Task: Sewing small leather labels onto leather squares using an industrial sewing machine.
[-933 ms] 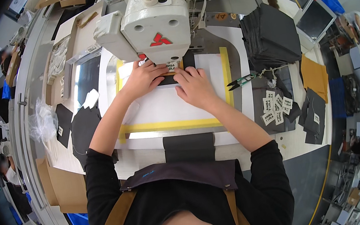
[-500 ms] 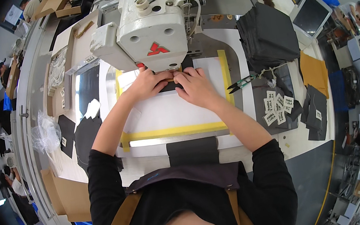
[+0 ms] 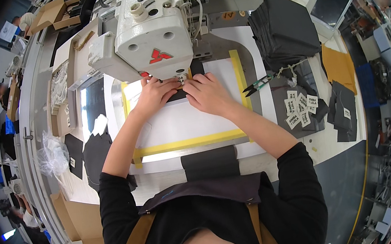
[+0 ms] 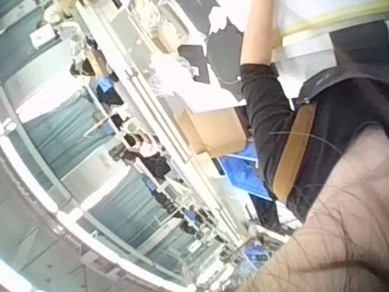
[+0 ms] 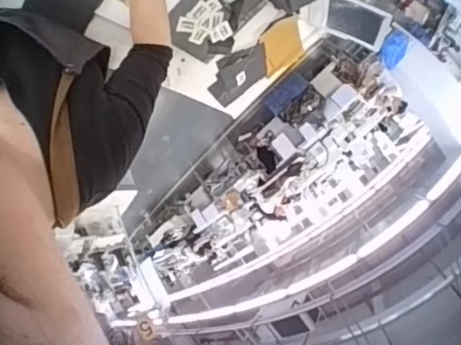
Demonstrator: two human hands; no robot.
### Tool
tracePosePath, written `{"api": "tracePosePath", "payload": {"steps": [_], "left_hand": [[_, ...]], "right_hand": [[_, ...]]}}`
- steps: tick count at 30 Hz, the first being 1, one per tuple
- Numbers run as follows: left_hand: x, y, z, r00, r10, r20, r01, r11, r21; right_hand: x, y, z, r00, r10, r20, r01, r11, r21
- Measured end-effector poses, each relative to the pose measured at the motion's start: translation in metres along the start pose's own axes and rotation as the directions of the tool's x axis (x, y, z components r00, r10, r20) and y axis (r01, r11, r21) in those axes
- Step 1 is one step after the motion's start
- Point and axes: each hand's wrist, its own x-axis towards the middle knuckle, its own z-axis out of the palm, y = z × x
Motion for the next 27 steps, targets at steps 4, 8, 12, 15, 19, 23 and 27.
{"api": "tracePosePath", "payload": {"steps": [4, 8, 12, 15, 19, 23, 27], "left_hand": [[0.003, 0.002, -0.003, 0.999, -0.023, 0.044, 0.025, 0.999, -0.046], [0.004, 0.003, -0.005, 0.997, -0.025, 0.079, 0.028, 0.999, -0.046], [0.005, 0.002, -0.004, 0.996, -0.029, 0.084, 0.033, 0.998, -0.046], [0.005, 0.002, -0.006, 0.996, -0.029, 0.085, 0.034, 0.998, -0.056], [0.009, 0.0, -0.008, 0.994, -0.021, 0.112, 0.03, 0.997, -0.077], [0.007, -0.001, -0.01, 0.991, -0.021, 0.133, 0.03, 0.997, -0.065], [0.007, -0.002, -0.009, 0.995, 0.021, 0.101, -0.017, 0.999, -0.042]], "right_hand": [[-0.001, 0.0, 0.0, 0.993, -0.057, -0.105, 0.061, 0.997, 0.038], [0.0, -0.002, 0.001, 0.981, -0.082, -0.173, 0.093, 0.994, 0.057], [0.002, -0.006, 0.003, 0.963, -0.179, -0.2, 0.196, 0.978, 0.068], [0.001, -0.008, 0.003, 0.955, -0.213, -0.206, 0.234, 0.969, 0.082], [-0.001, -0.007, 0.004, 0.95, -0.226, -0.215, 0.252, 0.963, 0.098], [-0.001, -0.01, 0.004, 0.945, -0.254, -0.205, 0.276, 0.957, 0.087], [0.0, -0.01, 0.005, 0.937, -0.271, -0.221, 0.295, 0.952, 0.085]]}}
